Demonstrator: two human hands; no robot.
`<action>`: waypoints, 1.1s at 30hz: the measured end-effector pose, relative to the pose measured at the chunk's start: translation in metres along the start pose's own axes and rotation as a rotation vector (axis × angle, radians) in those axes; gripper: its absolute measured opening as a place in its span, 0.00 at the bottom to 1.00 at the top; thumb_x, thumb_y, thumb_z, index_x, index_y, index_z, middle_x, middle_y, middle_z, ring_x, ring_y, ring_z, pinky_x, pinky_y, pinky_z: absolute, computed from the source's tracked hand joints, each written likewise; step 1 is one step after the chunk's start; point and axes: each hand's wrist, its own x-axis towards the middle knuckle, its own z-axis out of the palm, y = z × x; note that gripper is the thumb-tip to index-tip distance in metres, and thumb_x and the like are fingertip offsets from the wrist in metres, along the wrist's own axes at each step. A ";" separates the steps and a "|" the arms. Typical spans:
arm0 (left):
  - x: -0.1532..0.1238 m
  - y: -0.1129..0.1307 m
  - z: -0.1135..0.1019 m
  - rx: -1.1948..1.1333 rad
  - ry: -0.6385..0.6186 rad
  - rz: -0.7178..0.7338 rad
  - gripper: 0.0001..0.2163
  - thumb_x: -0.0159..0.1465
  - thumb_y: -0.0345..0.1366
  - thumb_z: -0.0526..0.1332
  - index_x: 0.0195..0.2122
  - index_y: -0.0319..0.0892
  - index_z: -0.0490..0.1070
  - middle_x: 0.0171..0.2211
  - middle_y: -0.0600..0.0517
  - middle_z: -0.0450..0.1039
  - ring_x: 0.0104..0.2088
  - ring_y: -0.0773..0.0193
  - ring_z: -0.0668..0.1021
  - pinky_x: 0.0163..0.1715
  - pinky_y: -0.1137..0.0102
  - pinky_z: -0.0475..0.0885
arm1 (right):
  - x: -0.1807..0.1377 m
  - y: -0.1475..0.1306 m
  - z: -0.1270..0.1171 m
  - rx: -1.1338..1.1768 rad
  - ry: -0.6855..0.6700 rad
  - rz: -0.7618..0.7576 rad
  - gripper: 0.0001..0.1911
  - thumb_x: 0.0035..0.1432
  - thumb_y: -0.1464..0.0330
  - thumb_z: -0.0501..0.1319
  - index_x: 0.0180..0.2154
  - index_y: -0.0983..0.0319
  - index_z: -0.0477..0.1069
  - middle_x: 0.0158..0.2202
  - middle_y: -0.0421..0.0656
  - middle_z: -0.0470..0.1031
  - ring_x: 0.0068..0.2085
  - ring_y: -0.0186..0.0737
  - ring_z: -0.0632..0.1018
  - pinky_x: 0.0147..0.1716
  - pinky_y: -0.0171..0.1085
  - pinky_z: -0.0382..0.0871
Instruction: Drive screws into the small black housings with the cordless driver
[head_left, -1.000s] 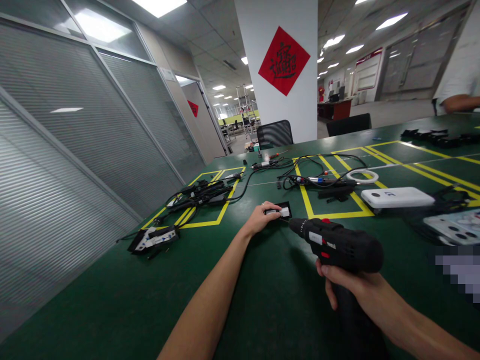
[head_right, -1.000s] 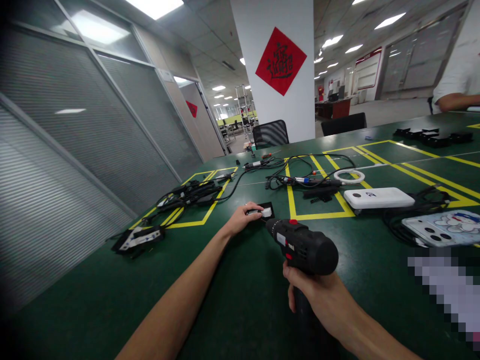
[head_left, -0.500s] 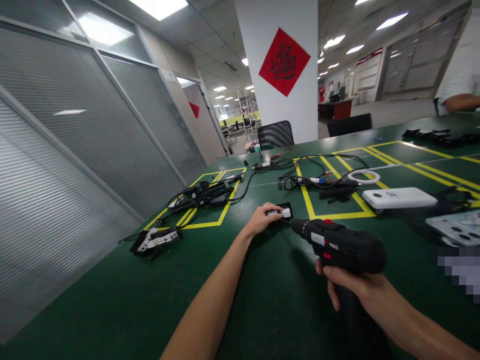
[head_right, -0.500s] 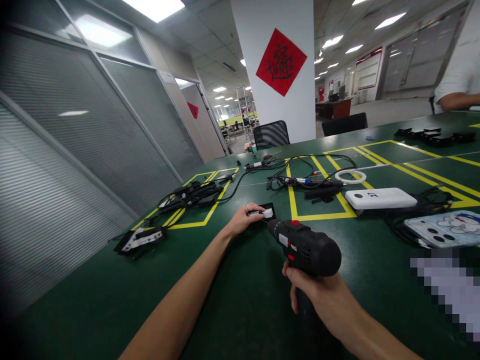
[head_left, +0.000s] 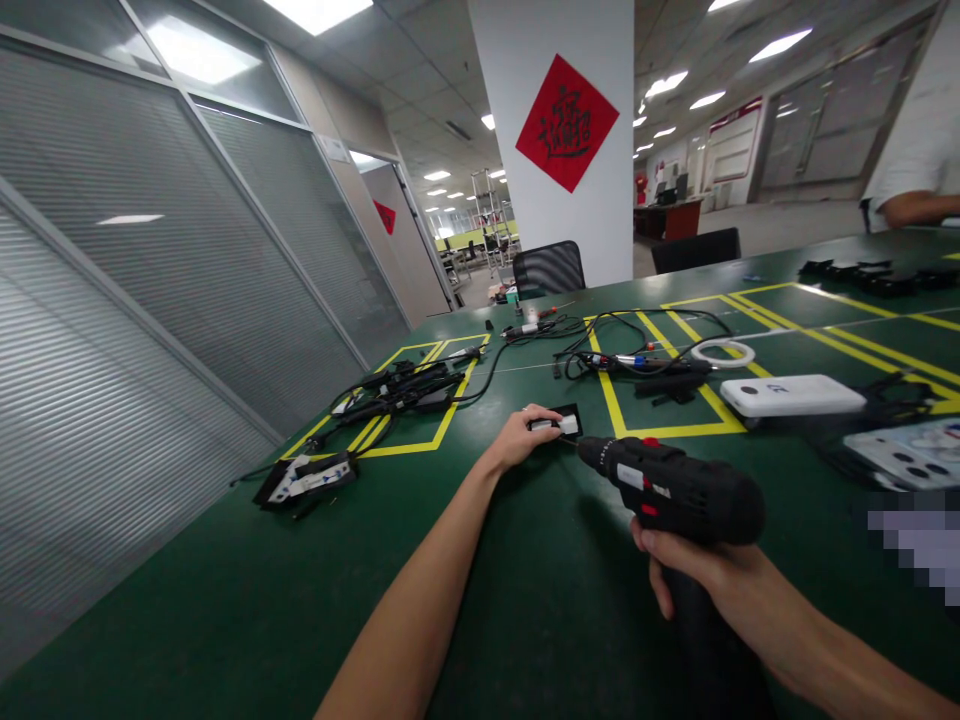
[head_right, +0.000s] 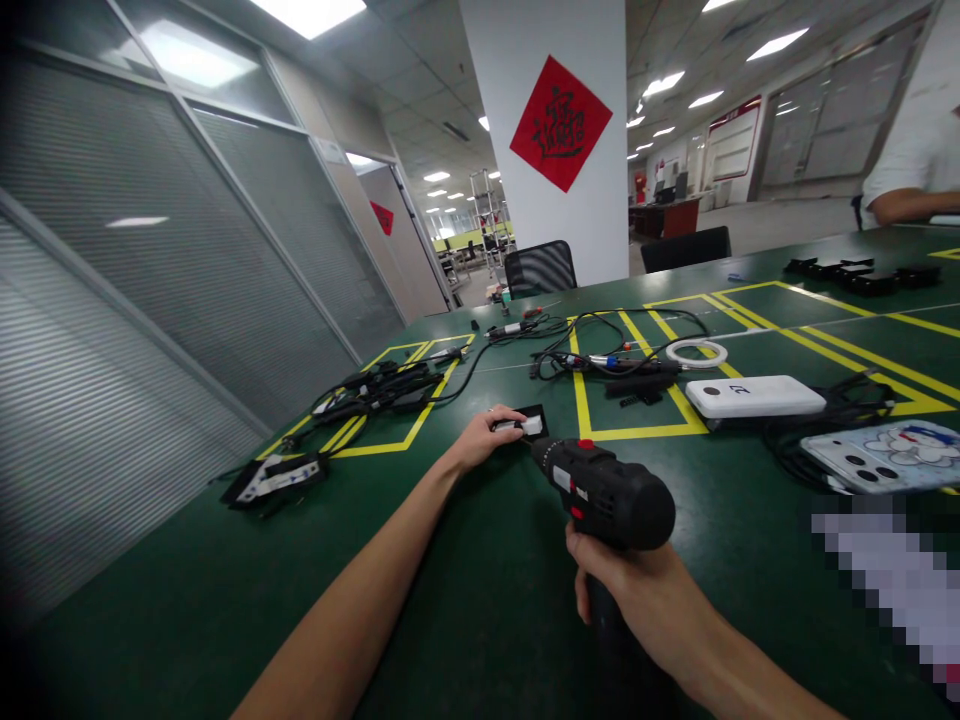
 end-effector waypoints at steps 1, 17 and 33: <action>0.000 0.000 0.000 0.000 0.001 -0.001 0.16 0.54 0.42 0.62 0.43 0.43 0.74 0.43 0.49 0.70 0.42 0.60 0.72 0.45 0.66 0.65 | 0.000 0.001 -0.001 0.006 -0.008 -0.004 0.14 0.56 0.57 0.56 0.31 0.61 0.70 0.16 0.37 0.70 0.25 0.39 0.71 0.29 0.37 0.60; 0.001 -0.003 0.000 -0.028 -0.008 -0.020 0.15 0.54 0.38 0.62 0.43 0.43 0.74 0.43 0.49 0.70 0.43 0.60 0.72 0.46 0.66 0.65 | 0.002 0.003 -0.003 0.026 -0.033 -0.029 0.14 0.57 0.57 0.55 0.34 0.61 0.68 0.17 0.37 0.71 0.26 0.39 0.72 0.30 0.37 0.60; 0.002 -0.006 0.000 -0.030 -0.013 -0.001 0.15 0.54 0.39 0.62 0.43 0.44 0.74 0.42 0.50 0.69 0.43 0.60 0.72 0.46 0.67 0.64 | 0.002 -0.002 0.000 0.034 -0.014 -0.007 0.14 0.56 0.58 0.56 0.32 0.63 0.69 0.16 0.37 0.70 0.25 0.37 0.70 0.29 0.36 0.60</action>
